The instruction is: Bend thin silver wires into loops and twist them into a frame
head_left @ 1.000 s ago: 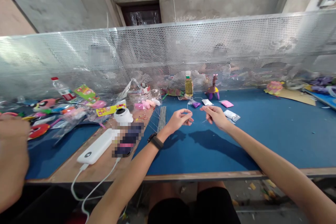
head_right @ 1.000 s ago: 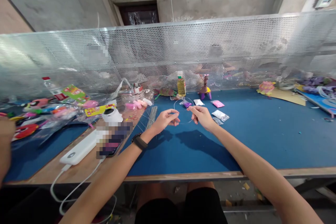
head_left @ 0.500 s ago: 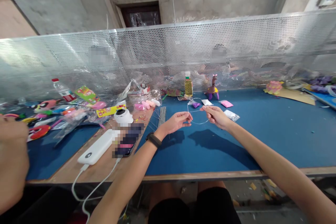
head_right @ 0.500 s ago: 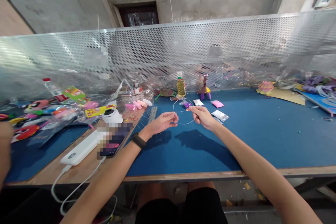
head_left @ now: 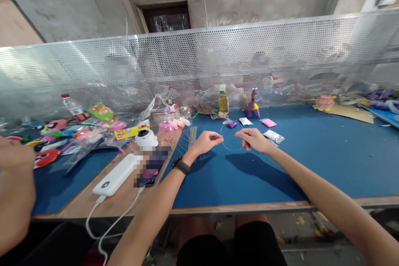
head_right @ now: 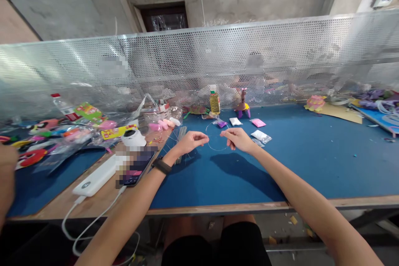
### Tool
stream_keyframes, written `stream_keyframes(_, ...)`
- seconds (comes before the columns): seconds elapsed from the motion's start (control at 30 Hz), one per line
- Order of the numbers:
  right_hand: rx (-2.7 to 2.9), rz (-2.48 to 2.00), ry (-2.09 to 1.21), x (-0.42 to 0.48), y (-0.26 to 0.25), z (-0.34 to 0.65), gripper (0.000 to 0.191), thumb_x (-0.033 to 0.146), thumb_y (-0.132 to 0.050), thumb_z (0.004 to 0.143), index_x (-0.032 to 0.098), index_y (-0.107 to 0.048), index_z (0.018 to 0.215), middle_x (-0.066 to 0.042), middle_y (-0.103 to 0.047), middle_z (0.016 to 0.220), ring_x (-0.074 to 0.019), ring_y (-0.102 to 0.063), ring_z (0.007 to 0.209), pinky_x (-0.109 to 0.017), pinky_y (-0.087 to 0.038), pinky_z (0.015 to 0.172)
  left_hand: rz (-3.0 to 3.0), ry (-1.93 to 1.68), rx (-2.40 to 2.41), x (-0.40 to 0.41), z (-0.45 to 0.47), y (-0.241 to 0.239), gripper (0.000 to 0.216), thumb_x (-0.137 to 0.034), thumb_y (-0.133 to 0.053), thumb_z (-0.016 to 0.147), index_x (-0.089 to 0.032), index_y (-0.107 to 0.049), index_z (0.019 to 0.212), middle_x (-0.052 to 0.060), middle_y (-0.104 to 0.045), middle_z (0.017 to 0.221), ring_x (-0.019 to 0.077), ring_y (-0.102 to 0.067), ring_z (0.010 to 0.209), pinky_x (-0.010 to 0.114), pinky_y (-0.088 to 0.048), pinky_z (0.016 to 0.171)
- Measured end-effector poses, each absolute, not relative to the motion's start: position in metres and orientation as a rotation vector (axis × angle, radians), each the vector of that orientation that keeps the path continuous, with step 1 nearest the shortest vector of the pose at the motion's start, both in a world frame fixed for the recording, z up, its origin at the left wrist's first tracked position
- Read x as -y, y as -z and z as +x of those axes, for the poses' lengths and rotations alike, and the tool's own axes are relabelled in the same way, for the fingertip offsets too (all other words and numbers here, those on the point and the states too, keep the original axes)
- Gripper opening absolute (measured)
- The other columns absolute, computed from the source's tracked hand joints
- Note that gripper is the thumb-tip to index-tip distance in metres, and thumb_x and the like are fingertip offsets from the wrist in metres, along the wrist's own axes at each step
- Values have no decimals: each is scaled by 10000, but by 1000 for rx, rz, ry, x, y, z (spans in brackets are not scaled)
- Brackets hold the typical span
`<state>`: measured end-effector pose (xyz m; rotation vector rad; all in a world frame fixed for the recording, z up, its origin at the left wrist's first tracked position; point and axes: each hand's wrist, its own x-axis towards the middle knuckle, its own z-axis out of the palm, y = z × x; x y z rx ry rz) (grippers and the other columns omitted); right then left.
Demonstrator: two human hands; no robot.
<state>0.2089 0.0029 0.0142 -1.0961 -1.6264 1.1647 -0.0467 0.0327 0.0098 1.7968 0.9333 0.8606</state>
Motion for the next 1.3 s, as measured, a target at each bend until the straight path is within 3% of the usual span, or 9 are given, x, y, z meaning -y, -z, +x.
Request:
stream_keyframes(0.13,1723,-1114,-1134,-1,-5,199,465,636,-683,859,176,-661,791,-30,-718,631,-128,-656,475,-209,-512,450,1937,-1131,-1226,-28,-33,-3,87,-252,-783,754,-167,-769,745,80,-712,718,200,-607,701,305,-447,719)
stream_keyframes(0.27,1660,-1084,-1174,-1,1,193,453,636,-702,844,186,-657,835,-39,-733,653,-148,-689,511,-213,-525,464,1887,-1318,-1296,-21,-20,1,124,-174,-738,774,-195,-720,652,100,-701,739,238,-628,811,307,-452,764)
stream_keyframes(0.37,1569,-1056,-1185,-5,-2,199,450,621,-730,816,179,-688,893,-22,-720,637,-127,-645,464,-208,-497,440,1721,-1241,-1188,-23,-23,-3,59,-219,-765,784,-183,-756,739,73,-700,751,205,-623,773,295,-480,749)
stream_keyframes(0.5,1454,-1030,-1192,-8,-8,207,456,602,-750,796,166,-723,928,7,-677,603,-89,-548,401,-200,-408,392,1271,-1053,-810,-28,-34,-11,250,-356,-781,825,-114,-778,883,39,-652,750,113,-554,652,298,-526,740)
stream_keyframes(0.67,1375,-961,-1267,-6,-10,206,476,614,-752,802,164,-731,956,32,-628,603,-63,-481,393,-201,-346,387,1058,-965,-501,-22,-36,-17,310,-349,-813,829,-119,-756,1028,9,-579,802,77,-539,700,274,-534,796)
stream_keyframes(1.07,1377,-909,-1311,0,-15,201,491,633,-755,794,168,-737,949,38,-594,579,-69,-455,401,-215,-323,394,999,-890,-372,-12,-35,-16,382,-378,-885,757,-154,-683,991,-10,-566,866,78,-534,731,283,-543,769)
stream_keyframes(1.3,1422,-903,-1278,1,-14,201,465,620,-735,819,170,-742,933,31,-603,572,-77,-461,404,-222,-340,403,1105,-925,-411,-13,-32,-17,412,-434,-888,734,-145,-625,867,-43,-522,720,51,-471,619,257,-536,757)
